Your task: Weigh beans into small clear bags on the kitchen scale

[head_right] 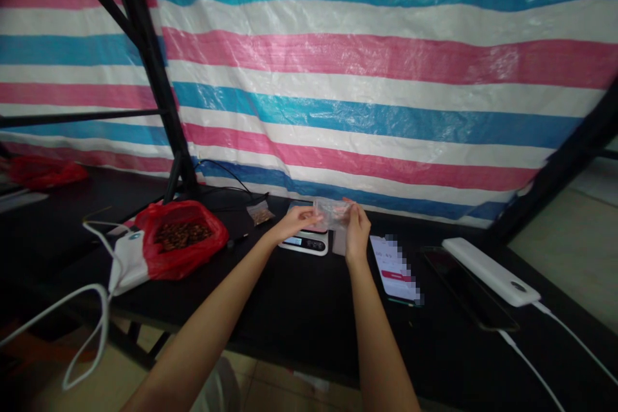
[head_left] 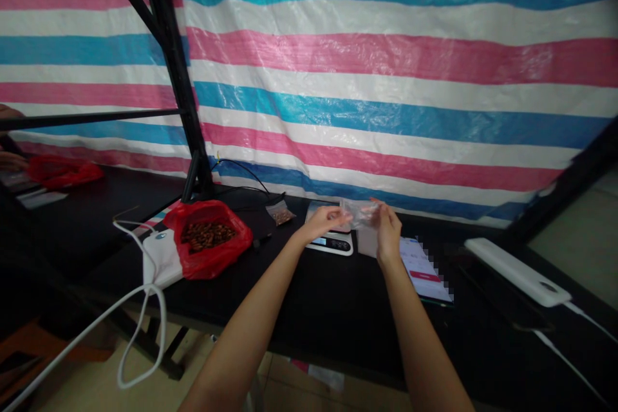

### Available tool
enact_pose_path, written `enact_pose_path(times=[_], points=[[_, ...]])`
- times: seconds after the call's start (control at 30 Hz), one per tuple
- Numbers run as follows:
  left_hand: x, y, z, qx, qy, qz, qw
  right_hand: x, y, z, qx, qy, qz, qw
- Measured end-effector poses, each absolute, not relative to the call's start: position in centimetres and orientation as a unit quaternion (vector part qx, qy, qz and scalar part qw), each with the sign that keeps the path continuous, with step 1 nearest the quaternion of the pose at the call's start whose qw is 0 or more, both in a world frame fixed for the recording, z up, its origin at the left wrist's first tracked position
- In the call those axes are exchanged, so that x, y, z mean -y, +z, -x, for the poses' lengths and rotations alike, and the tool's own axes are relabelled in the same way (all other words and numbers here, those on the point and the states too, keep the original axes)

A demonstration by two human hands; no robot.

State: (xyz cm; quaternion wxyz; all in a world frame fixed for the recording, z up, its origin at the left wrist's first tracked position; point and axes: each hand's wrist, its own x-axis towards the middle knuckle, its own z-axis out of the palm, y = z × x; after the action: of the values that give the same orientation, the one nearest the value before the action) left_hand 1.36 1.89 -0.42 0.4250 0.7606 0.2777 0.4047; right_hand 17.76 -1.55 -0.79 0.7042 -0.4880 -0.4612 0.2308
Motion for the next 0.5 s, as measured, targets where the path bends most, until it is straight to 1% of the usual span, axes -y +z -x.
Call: enact_pose_path(times=[0.07, 0.17, 0.23, 0.33, 0.4, 0.5], points=[[-1.8, -0.7, -1.8, -0.266, 0.391, -0.745, 0.471, 1.5, -1.0, -17.5, 0.481, 0.221, 0.491, 0.692], [-2.0, -1.0, -1.5, -0.256, 0.390, -0.707, 0.531, 1.6, -1.0, -17.4, 0.499, 0.174, 0.511, 0.678], [-2.2, -1.0, -1.0, -0.242, 0.351, -0.696, 0.578, 1.7, -0.9, -17.4, 0.506, 0.166, 0.521, 0.667], [-2.1, -0.9, -0.6, -0.205, 0.275, -0.684, 0.644, 1.8, -0.9, -17.4, 0.505, 0.187, 0.527, 0.658], [-1.9, -0.7, -0.5, -0.198, 0.260, -0.680, 0.656, 1.8, -1.0, -17.5, 0.500, 0.193, 0.530, 0.657], [-1.9, -0.5, -0.4, -0.228, 0.304, -0.704, 0.600, 1.6, -1.1, -17.7, 0.497, 0.178, 0.543, 0.653]])
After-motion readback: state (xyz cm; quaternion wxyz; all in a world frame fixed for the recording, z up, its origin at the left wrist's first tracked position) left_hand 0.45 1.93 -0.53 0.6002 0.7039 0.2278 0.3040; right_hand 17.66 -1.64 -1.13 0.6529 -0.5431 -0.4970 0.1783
